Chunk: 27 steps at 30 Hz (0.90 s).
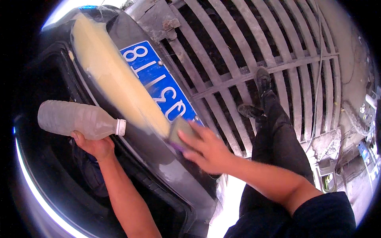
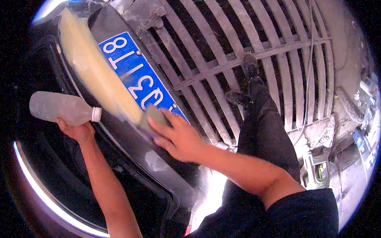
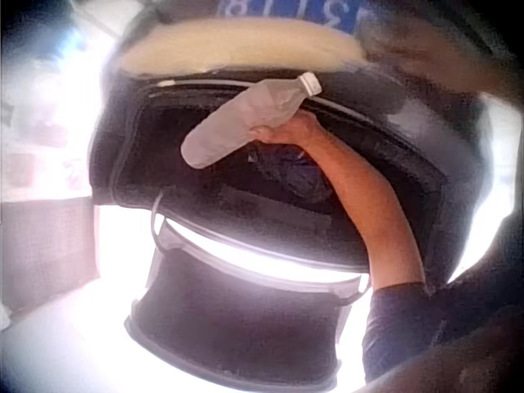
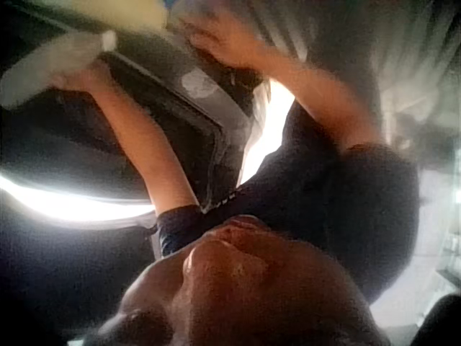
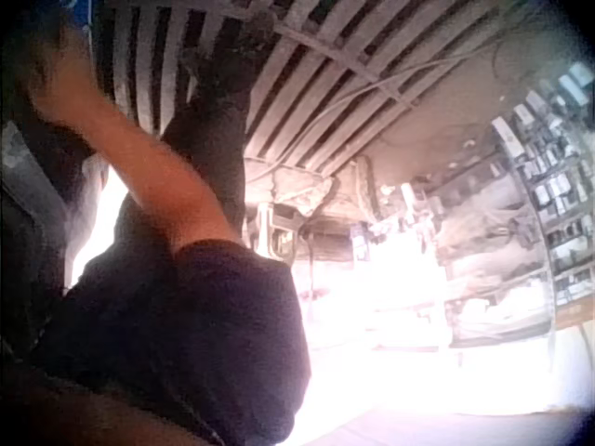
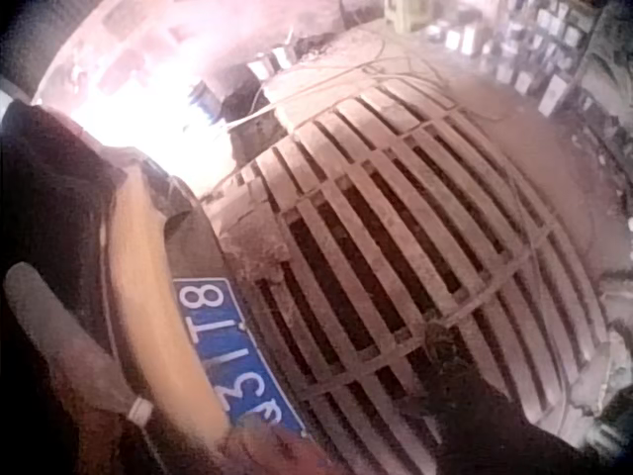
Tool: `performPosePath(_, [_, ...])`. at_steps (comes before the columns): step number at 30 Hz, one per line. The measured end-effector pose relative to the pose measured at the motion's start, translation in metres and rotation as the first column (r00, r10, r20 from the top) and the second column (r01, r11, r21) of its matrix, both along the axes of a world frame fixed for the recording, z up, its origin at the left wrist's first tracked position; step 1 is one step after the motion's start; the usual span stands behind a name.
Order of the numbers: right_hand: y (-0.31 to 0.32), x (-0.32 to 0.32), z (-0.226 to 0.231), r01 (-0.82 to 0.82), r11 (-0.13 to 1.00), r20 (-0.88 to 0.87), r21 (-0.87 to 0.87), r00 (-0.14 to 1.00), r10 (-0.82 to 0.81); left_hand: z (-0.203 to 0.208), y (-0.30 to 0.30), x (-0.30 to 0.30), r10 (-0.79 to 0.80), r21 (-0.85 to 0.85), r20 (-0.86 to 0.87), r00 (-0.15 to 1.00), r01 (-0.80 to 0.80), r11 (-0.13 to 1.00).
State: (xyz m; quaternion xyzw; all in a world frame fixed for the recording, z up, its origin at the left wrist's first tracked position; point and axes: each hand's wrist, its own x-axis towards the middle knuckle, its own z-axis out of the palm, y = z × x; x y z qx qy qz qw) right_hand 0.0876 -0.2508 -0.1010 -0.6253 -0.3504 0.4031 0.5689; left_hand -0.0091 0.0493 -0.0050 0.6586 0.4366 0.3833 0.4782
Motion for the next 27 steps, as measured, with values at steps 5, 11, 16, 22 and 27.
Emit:
performPosePath(5, [0.05,0.024,-0.02,0.037,0.999,-0.016,-0.029,0.999,-0.038,-0.005,0.009,-0.006,-0.045,0.045,-0.056,0.997,0.048,0.998])
performPosePath(11, [-0.013,-0.009,-0.003,0.004,0.999,0.01,0.045,1.0,-0.004,0.003,0.005,-0.006,-0.01,-0.06,-0.028,1.0,0.008,0.998])
performPosePath(16, [0.056,0.03,-0.013,0.053,0.998,0.008,-0.037,0.999,-0.052,-0.005,0.005,-0.001,-0.027,-0.003,-0.098,0.995,0.027,1.0])
performPosePath(22, [-0.012,-0.009,-0.001,-0.002,0.999,0.021,0.042,1.0,0.001,0.001,0.007,-0.008,-0.026,0.083,-0.091,0.996,0.033,0.996])
performPosePath(27, [0.055,0.028,-0.007,0.086,0.996,0.045,-0.034,0.995,-0.084,-0.004,0.004,-0.002,-0.072,0.03,-0.002,0.997,0.072,0.997])
